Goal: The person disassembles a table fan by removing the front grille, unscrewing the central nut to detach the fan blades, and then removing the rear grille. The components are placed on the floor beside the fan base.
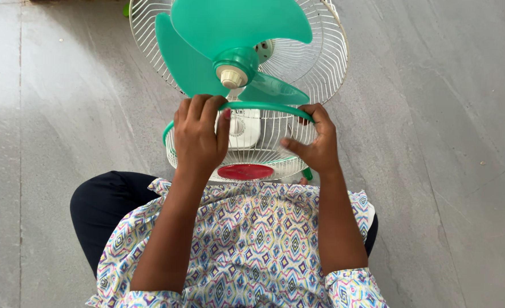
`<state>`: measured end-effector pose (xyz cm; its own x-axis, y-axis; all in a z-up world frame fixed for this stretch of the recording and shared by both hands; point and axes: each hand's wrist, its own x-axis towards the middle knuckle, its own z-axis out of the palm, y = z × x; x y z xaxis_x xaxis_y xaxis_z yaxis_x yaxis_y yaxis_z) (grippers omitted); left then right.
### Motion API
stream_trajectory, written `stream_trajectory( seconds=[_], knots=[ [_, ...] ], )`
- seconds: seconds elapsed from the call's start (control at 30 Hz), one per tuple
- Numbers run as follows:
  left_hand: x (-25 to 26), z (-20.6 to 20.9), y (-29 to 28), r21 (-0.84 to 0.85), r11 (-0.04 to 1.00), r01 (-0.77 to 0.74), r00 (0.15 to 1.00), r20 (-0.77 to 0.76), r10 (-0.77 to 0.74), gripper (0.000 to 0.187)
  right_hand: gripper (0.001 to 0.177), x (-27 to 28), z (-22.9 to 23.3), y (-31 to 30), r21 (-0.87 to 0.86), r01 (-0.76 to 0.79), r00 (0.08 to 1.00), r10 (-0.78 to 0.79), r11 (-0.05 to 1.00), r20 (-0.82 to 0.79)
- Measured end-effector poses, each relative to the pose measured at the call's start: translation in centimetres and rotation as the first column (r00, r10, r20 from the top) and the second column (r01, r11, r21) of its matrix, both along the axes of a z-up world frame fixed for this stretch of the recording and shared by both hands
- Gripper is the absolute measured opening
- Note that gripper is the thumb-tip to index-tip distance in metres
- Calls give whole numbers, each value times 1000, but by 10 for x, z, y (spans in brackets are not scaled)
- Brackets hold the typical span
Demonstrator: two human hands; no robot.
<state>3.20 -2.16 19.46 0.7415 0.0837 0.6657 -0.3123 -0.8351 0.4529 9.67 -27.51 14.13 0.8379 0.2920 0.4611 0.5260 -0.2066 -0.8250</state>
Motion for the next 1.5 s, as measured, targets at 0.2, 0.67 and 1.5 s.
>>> stream_trajectory(
  seconds=[0.2, 0.67, 1.5],
  knots=[
    [15, -3, 6, -74, 997, -34, 998, 44, 37, 21, 87, -2, 6, 8, -41, 11, 1000, -11, 999, -18],
    [20, -15, 9, -83, 993, -87, 982, 161, 100, 25, 91, -12, 14, 19, -135, 170, 981, -155, 976, 115],
    [2, -30, 10, -55, 994, -92, 957, 270, 104, 27, 78, -17, 24, 15, -117, 57, 997, -49, 992, 66]
  ],
)
